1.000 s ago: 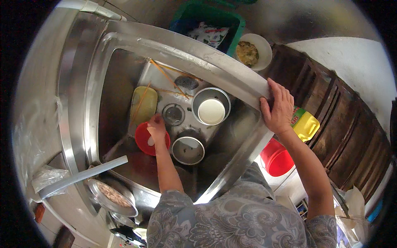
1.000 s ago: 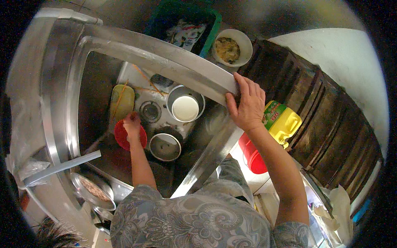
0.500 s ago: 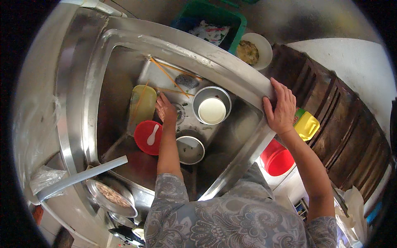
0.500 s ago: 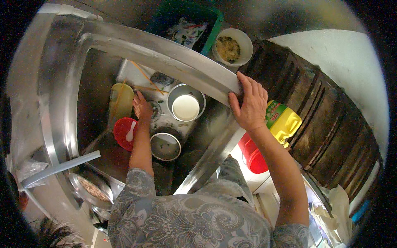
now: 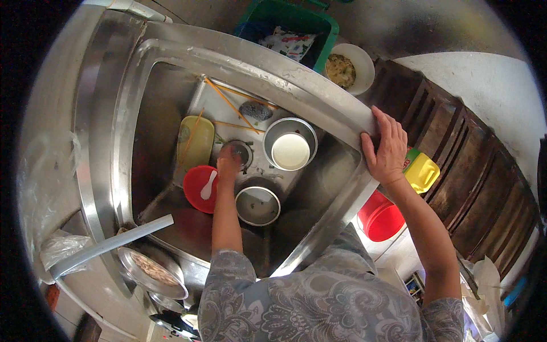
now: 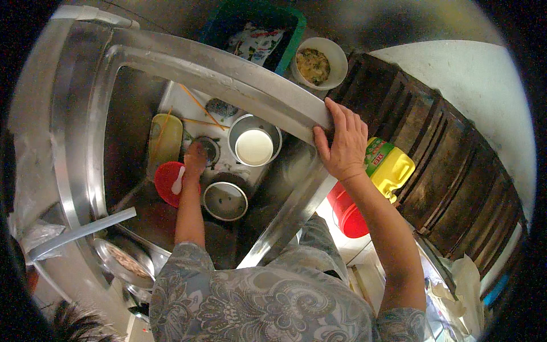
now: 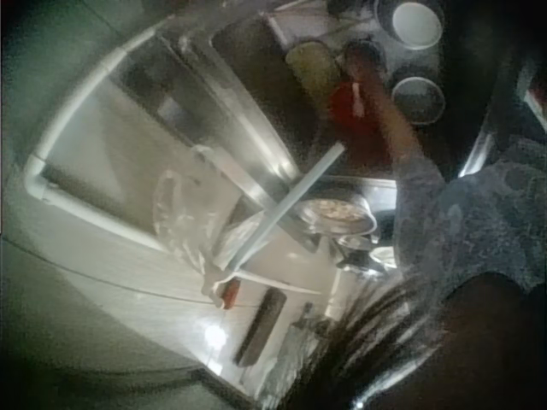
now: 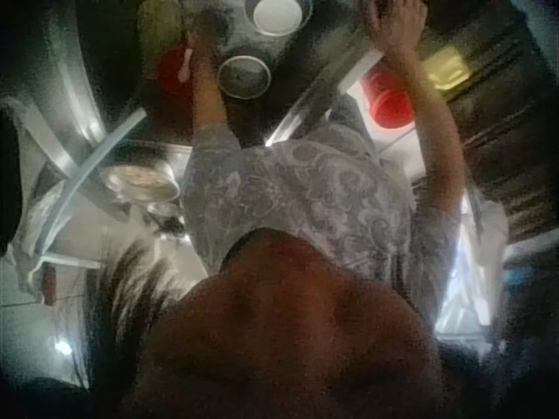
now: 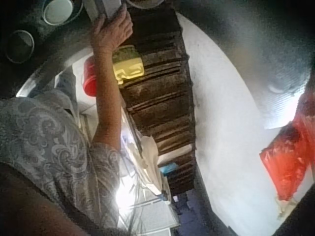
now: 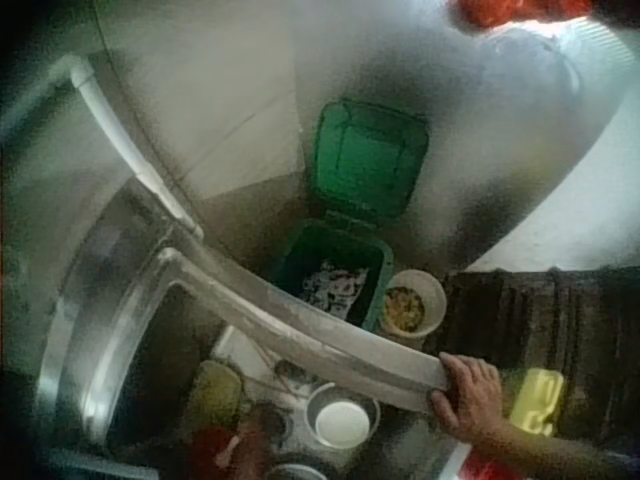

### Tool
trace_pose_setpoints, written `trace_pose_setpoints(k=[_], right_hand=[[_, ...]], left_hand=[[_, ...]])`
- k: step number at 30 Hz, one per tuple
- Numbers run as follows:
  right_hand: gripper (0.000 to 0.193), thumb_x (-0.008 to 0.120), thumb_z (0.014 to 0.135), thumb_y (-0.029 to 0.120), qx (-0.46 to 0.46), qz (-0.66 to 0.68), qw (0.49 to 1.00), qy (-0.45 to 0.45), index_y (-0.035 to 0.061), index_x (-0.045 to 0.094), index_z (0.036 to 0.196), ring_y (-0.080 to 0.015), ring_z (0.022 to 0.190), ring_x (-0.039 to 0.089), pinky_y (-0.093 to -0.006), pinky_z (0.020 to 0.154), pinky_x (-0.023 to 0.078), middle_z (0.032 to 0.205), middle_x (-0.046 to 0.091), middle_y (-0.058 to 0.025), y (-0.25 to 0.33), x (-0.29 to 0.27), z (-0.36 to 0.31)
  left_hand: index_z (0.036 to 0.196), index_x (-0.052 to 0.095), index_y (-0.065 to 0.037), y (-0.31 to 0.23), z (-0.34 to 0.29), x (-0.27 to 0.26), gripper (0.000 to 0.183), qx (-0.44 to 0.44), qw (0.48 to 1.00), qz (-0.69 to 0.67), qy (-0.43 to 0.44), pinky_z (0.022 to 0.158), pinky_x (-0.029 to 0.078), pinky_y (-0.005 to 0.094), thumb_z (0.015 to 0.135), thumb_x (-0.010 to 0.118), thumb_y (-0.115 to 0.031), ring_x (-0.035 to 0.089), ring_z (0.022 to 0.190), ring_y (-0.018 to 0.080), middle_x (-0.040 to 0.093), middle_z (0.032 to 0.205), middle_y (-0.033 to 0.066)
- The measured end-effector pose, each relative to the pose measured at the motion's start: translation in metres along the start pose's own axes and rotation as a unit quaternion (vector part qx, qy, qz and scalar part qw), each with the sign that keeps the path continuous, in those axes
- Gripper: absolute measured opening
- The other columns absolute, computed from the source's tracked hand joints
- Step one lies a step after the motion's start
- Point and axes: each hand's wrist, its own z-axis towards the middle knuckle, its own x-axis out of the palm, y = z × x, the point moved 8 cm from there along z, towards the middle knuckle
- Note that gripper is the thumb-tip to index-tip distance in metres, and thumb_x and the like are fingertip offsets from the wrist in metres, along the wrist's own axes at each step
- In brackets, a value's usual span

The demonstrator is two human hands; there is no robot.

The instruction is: The person washes white noodles in a large metal pot under running water at a kitchen sink, agitating them by hand. They then carry the pot to a stainless steel table and place it down, before returning to the sink to handle chopsticks and a small container.

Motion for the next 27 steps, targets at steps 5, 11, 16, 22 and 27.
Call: trace_pose_setpoints(k=[5,11,16,22,27], right_hand=[[0.054,0.061,0.083,0.029,0.001,-0.002,1.0,-0.006,0.0104,0.048,0.133,-0.0311,0.108,0.052,-0.0411,0.094,0.037,0.117,0.057,-0.013,0.001,0.0,-0.001],[0.054,0.061,0.083,0.03,-0.001,-0.001,1.0,-0.006,0.0102,0.048,0.133,-0.0316,0.109,0.052,-0.0414,0.094,0.037,0.118,0.057,-0.0132,0.0,0.0,-0.001],[0.054,0.06,0.084,0.03,0.007,-0.001,1.0,0.002,0.0095,0.048,0.133,-0.0319,0.109,0.052,-0.0415,0.094,0.037,0.119,0.056,-0.0136,-0.001,0.001,0.0],[0.054,0.06,0.084,0.029,0.0,-0.004,1.0,-0.001,0.0091,0.047,0.133,-0.0322,0.109,0.052,-0.0417,0.094,0.037,0.12,0.056,-0.0139,-0.001,0.001,0.001],[0.054,0.06,0.084,0.028,0.003,-0.009,1.0,-0.001,0.0093,0.047,0.133,-0.0322,0.109,0.052,-0.0418,0.094,0.037,0.12,0.055,-0.0138,-0.001,0.002,-0.001]], left_hand=[[0.117,0.054,-0.004,-0.018,-0.051,0.025,0.054,0.05,0.998,0.008,0.037,0.09,0.048,0.0473,0.072,0.074,-0.025,0.054,0.108,0.042,0.054,0.118,0.0242],[0.125,0.046,-0.003,-0.075,-0.084,0.06,0.073,0.031,0.99,0.063,0.126,0.094,0.047,0.0471,0.066,0.08,-0.031,0.054,0.111,0.0429,0.045,0.131,0.0258],[0.113,0.054,-0.006,-0.103,-0.089,0.09,0.047,0.061,0.983,0.114,0.13,0.082,0.052,0.0454,0.072,0.074,-0.016,0.061,0.099,0.038,0.054,0.116,0.0231],[0.081,0.062,-0.007,-0.043,-0.065,0.08,0.01,0.039,0.986,-0.144,-0.074,0.069,0.051,0.0454,0.073,0.064,-0.001,0.064,0.078,0.0344,0.062,0.079,0.0143],[0.098,0.059,-0.004,0.006,-0.033,0.004,0.024,-0.075,0.959,-0.18,-0.207,0.079,0.05,0.048,0.075,0.061,0.001,0.06,0.095,0.0384,0.058,0.095,0.0197]])
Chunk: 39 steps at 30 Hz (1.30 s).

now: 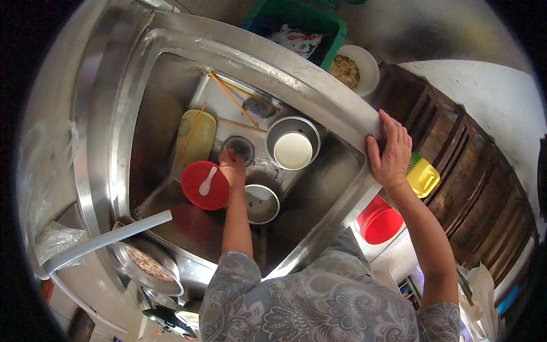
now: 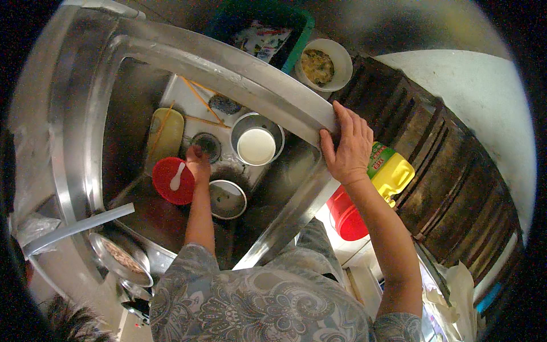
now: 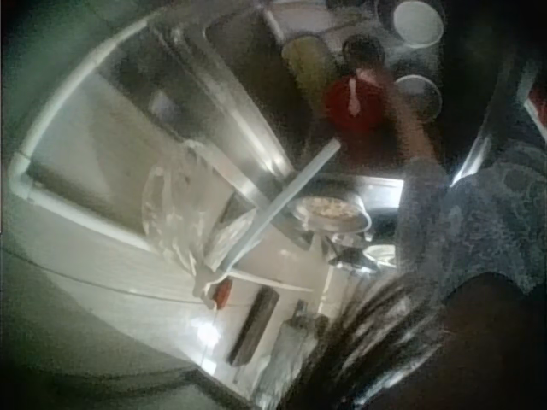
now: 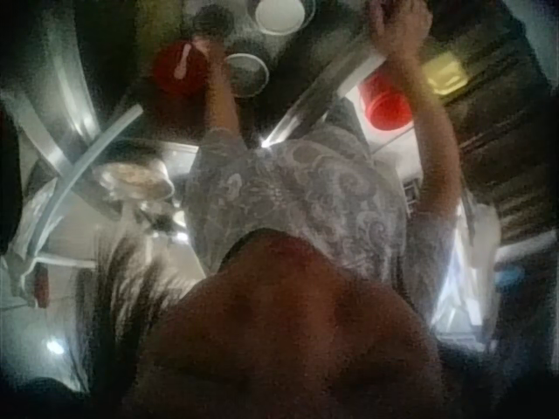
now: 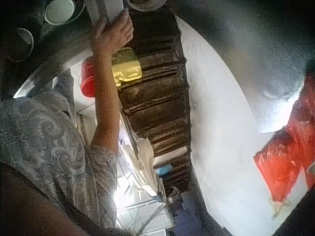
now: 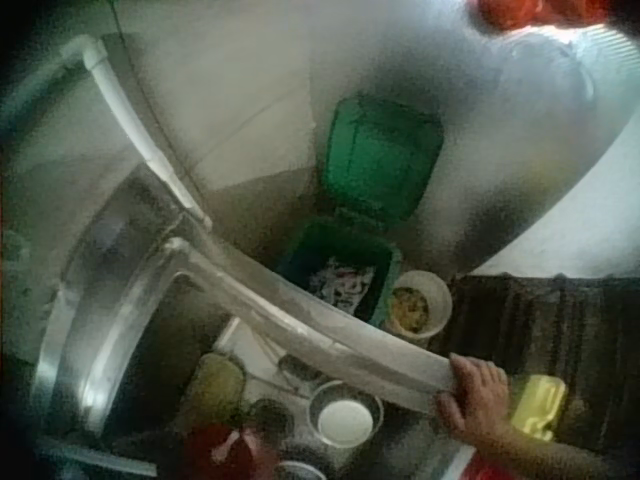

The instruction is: The person washes white noodles in a large metal pot under running water at a kitchen sink, agitating them by hand. They then carry the pot to a stainless steel table and place it down, before returning to the sink to handle chopsticks and a small container.

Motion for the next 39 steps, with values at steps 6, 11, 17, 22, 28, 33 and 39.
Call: trace_pose_setpoints(k=[6,11,17,22,28,33,39], right_hand=[[0.054,0.06,0.084,0.028,0.004,0.005,1.0,0.008,0.0094,0.047,0.133,-0.0327,0.108,0.052,-0.0421,0.095,0.037,0.12,0.055,-0.0139,0.0,0.0,0.001],[0.054,0.06,0.084,0.028,-0.002,0.011,1.0,0.007,0.0094,0.047,0.133,-0.0323,0.108,0.052,-0.042,0.094,0.037,0.12,0.056,-0.0136,0.001,-0.001,0.001],[0.055,0.061,0.083,0.028,0.004,0.011,1.0,0.009,0.0095,0.047,0.133,-0.0321,0.109,0.052,-0.0419,0.094,0.037,0.12,0.056,-0.0136,0.001,-0.001,0.001],[0.055,0.061,0.083,0.028,0.0,0.01,1.0,0.005,0.0093,0.047,0.133,-0.0321,0.108,0.052,-0.0415,0.094,0.037,0.119,0.056,-0.0139,0.001,-0.001,0.001],[0.055,0.061,0.083,0.028,-0.001,0.002,1.0,0.002,0.0093,0.047,0.133,-0.0318,0.108,0.052,-0.0412,0.094,0.037,0.119,0.056,-0.0138,0.001,0.0,0.001],[0.055,0.061,0.084,0.029,0.006,0.011,1.0,0.009,0.0096,0.047,0.133,-0.032,0.109,0.052,-0.0412,0.095,0.037,0.119,0.055,-0.0136,0.0,0.0,0.001],[0.055,0.061,0.083,0.029,0.007,0.014,1.0,0.009,0.01,0.048,0.133,-0.0322,0.109,0.051,-0.0415,0.095,0.037,0.12,0.055,-0.0136,0.0,0.0,0.001]], left_hand=[[0.111,0.053,-0.003,-0.055,0.018,-0.016,0.039,0.024,0.991,0.12,-0.045,0.082,0.049,0.05,0.073,0.06,0.003,0.054,0.105,0.0434,0.048,0.113,0.0228],[0.104,0.055,-0.002,-0.04,0.031,-0.012,0.031,0.082,0.985,0.136,-0.069,0.078,0.048,0.0483,0.073,0.06,0.002,0.057,0.096,0.0413,0.053,0.103,0.0208],[0.096,0.057,-0.002,-0.018,0.035,0.0,0.023,0.056,0.995,0.087,-0.012,0.077,0.049,0.0459,0.073,0.061,-0.003,0.059,0.089,0.0398,0.057,0.095,0.02],[0.113,0.055,-0.004,-0.032,0.001,0.014,0.043,0.079,0.982,0.174,0.005,0.084,0.047,0.0511,0.072,0.067,-0.012,0.054,0.099,0.0457,0.051,0.108,0.0247],[0.114,0.054,-0.007,-0.032,-0.005,0.032,0.038,0.153,0.948,0.279,0.006,0.089,0.045,0.0521,0.077,0.065,-0.012,0.048,0.109,0.0413,0.05,0.112,0.0207],[0.1,0.056,-0.009,-0.023,0.009,0.042,0.023,0.175,0.933,0.297,0.098,0.086,0.046,0.0488,0.078,0.061,-0.007,0.052,0.101,0.0376,0.054,0.107,0.0138],[0.098,0.058,-0.008,-0.031,0.012,0.041,0.026,0.169,0.941,0.273,0.107,0.084,0.046,0.0477,0.073,0.063,-0.003,0.054,0.098,0.0383,0.056,0.102,0.0144]])
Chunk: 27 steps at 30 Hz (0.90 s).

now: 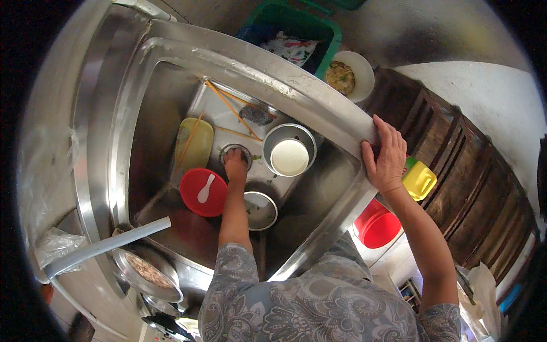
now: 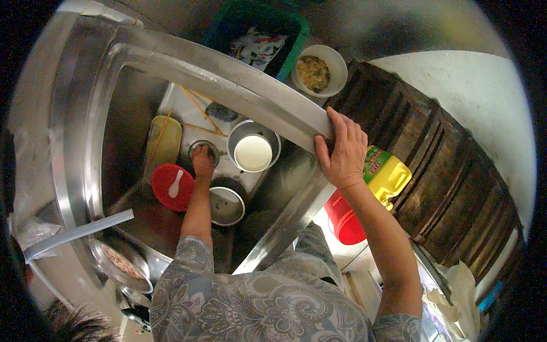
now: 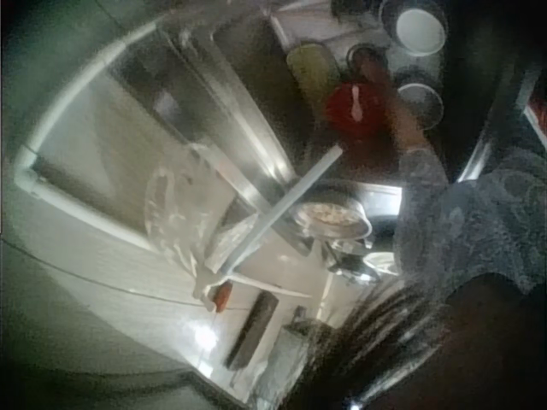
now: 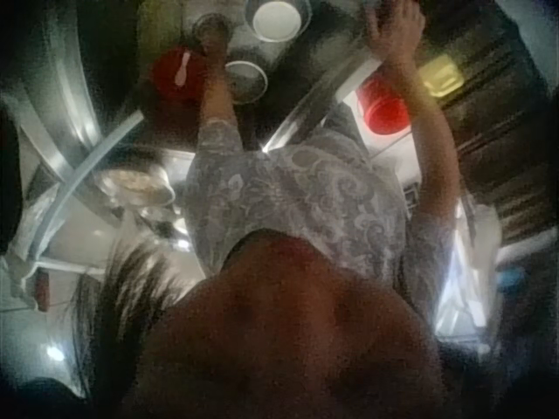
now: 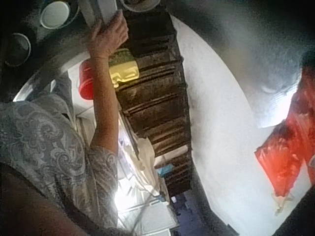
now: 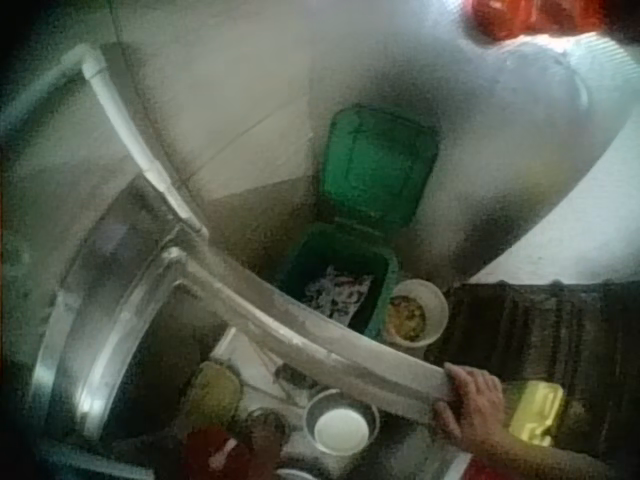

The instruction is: The person washes white noodles in a large metal pot under running water at a kitchen sink, agitating them by hand. They then carry the pot to a stainless steel table and place it down, before returning to the sink to handle chopsticks and a small container.

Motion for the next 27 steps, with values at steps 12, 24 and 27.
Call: trace_pose_setpoints(k=[12,24,27], right_hand=[[0.055,0.059,0.084,0.027,-0.002,0.001,1.0,0.008,0.009,0.046,0.134,-0.0332,0.11,0.051,-0.0409,0.095,0.037,0.121,0.054,-0.0158,0.0,-0.001,0.0],[0.056,0.061,0.083,0.03,-0.01,-0.008,1.0,-0.011,0.01,0.047,0.133,-0.0316,0.108,0.052,-0.0421,0.094,0.037,0.119,0.056,-0.0137,0.001,-0.002,-0.001],[0.056,0.06,0.083,0.03,-0.006,-0.005,1.0,-0.009,0.0101,0.047,0.133,-0.0317,0.109,0.052,-0.0422,0.095,0.036,0.119,0.056,-0.0135,0.0,-0.002,-0.001]], left_hand=[[0.091,0.059,-0.003,0.017,0.003,0.007,0.028,-0.061,0.982,-0.144,-0.101,0.081,0.047,0.0484,0.063,0.064,-0.002,0.054,0.093,0.0416,0.056,0.096,0.0213],[0.119,0.052,-0.005,0.019,-0.043,-0.04,0.051,-0.176,0.942,-0.251,-0.135,0.096,0.042,0.0487,0.07,0.064,-0.002,0.049,0.111,0.0405,0.048,0.12,0.022],[0.128,0.046,-0.003,0.016,-0.044,-0.038,0.058,-0.171,0.954,-0.202,-0.14,0.098,0.041,0.0484,0.073,0.063,-0.004,0.047,0.114,0.0423,0.047,0.124,0.0245]])
